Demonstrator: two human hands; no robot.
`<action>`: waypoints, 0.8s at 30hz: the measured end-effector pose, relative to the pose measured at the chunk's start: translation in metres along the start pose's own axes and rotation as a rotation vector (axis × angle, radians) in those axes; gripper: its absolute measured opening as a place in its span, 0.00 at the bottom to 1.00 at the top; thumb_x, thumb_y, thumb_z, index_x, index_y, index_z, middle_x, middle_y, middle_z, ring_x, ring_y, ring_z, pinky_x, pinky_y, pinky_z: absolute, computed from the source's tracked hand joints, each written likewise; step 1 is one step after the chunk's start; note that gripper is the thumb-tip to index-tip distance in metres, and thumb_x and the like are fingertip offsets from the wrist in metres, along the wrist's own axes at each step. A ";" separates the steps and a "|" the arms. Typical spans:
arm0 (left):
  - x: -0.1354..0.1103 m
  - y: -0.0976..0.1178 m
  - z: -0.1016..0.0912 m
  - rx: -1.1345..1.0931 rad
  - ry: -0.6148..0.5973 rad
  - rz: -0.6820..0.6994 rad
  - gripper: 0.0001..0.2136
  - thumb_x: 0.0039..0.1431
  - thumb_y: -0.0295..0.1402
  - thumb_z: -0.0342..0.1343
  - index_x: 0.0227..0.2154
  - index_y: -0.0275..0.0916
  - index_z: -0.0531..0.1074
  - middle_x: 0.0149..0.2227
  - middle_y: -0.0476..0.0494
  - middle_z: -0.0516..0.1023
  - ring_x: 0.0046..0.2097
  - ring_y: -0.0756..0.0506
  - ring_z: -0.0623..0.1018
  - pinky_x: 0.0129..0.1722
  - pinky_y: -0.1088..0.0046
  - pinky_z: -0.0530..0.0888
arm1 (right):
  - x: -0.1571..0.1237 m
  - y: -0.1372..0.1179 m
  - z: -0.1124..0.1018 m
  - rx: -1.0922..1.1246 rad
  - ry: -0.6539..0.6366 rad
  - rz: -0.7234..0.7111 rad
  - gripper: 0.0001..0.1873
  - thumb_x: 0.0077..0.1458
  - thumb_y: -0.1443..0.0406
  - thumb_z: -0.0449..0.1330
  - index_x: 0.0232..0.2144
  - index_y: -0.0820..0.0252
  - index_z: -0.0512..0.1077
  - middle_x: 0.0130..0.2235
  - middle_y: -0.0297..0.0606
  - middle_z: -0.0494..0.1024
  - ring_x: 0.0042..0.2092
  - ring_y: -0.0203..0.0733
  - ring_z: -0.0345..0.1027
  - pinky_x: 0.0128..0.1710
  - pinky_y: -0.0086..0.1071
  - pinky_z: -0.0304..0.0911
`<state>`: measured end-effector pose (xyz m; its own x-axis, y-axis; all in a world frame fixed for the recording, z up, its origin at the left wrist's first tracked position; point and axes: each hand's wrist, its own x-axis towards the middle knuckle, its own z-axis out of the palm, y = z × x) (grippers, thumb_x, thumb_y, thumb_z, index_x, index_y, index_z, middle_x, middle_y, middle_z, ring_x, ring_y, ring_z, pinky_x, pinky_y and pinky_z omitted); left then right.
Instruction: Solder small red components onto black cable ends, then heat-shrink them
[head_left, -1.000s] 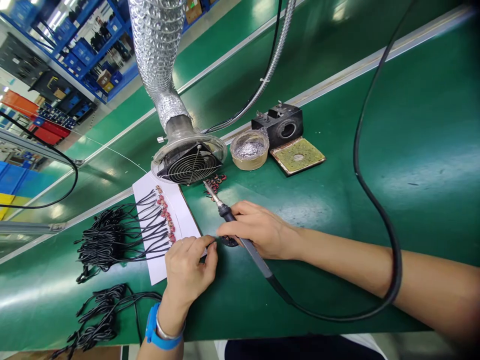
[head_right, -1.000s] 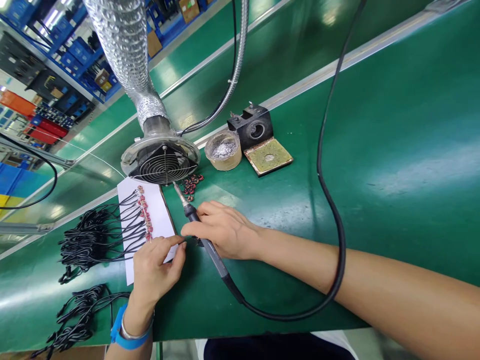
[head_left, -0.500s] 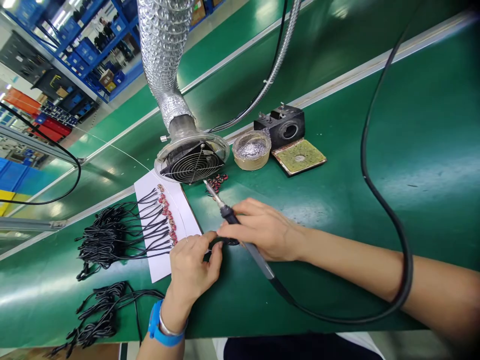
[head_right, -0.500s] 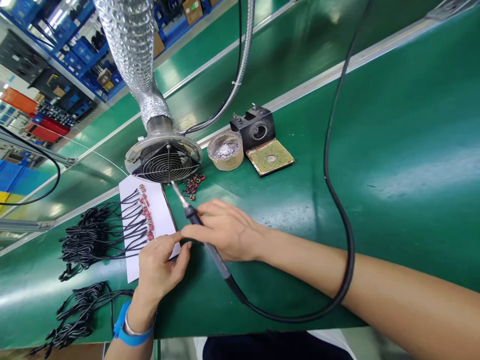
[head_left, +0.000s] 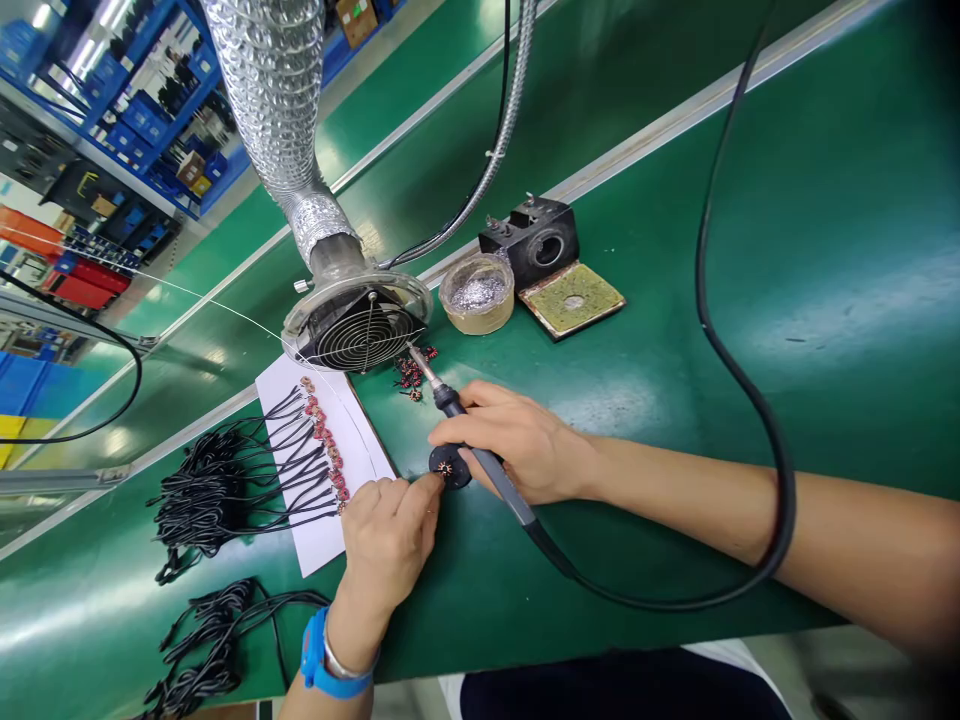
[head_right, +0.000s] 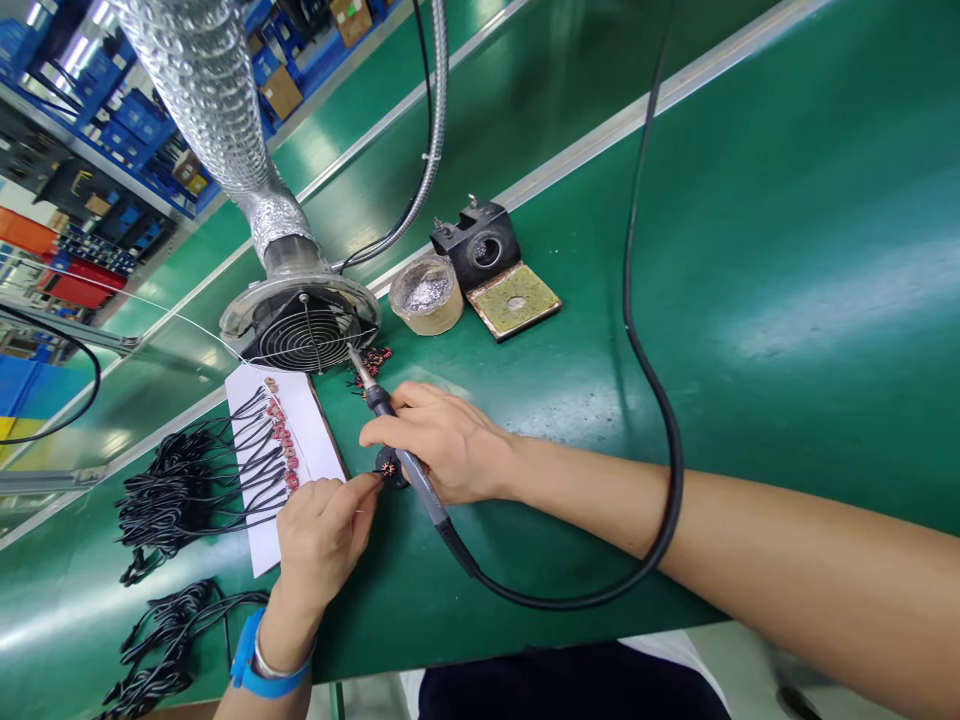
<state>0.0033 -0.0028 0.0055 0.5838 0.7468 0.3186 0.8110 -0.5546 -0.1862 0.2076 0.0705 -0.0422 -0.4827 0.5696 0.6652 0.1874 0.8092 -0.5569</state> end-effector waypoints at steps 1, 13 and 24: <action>0.000 -0.002 0.000 0.018 -0.003 0.024 0.05 0.63 0.27 0.54 0.36 0.40 0.76 0.18 0.51 0.67 0.23 0.48 0.66 0.26 0.68 0.59 | 0.000 -0.001 0.000 0.005 -0.003 -0.004 0.14 0.55 0.72 0.52 0.43 0.63 0.71 0.30 0.40 0.73 0.36 0.44 0.57 0.34 0.35 0.60; -0.001 -0.017 -0.020 -0.073 -0.046 -0.055 0.07 0.62 0.25 0.55 0.39 0.40 0.76 0.21 0.51 0.72 0.24 0.49 0.70 0.26 0.70 0.62 | 0.001 -0.005 0.006 0.058 -0.053 -0.020 0.11 0.60 0.70 0.51 0.43 0.61 0.70 0.30 0.39 0.75 0.35 0.42 0.56 0.33 0.33 0.60; -0.069 -0.042 -0.093 -0.185 0.323 -0.852 0.08 0.63 0.33 0.55 0.41 0.40 0.78 0.19 0.56 0.67 0.18 0.55 0.60 0.19 0.77 0.58 | 0.000 -0.011 0.003 -0.224 -0.132 -0.245 0.15 0.62 0.74 0.49 0.43 0.58 0.72 0.24 0.36 0.71 0.37 0.44 0.65 0.36 0.35 0.59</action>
<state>-0.0747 -0.0658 0.0780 -0.2675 0.8061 0.5278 0.9260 0.0637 0.3720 0.2032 0.0608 -0.0375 -0.6406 0.3427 0.6872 0.2279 0.9394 -0.2560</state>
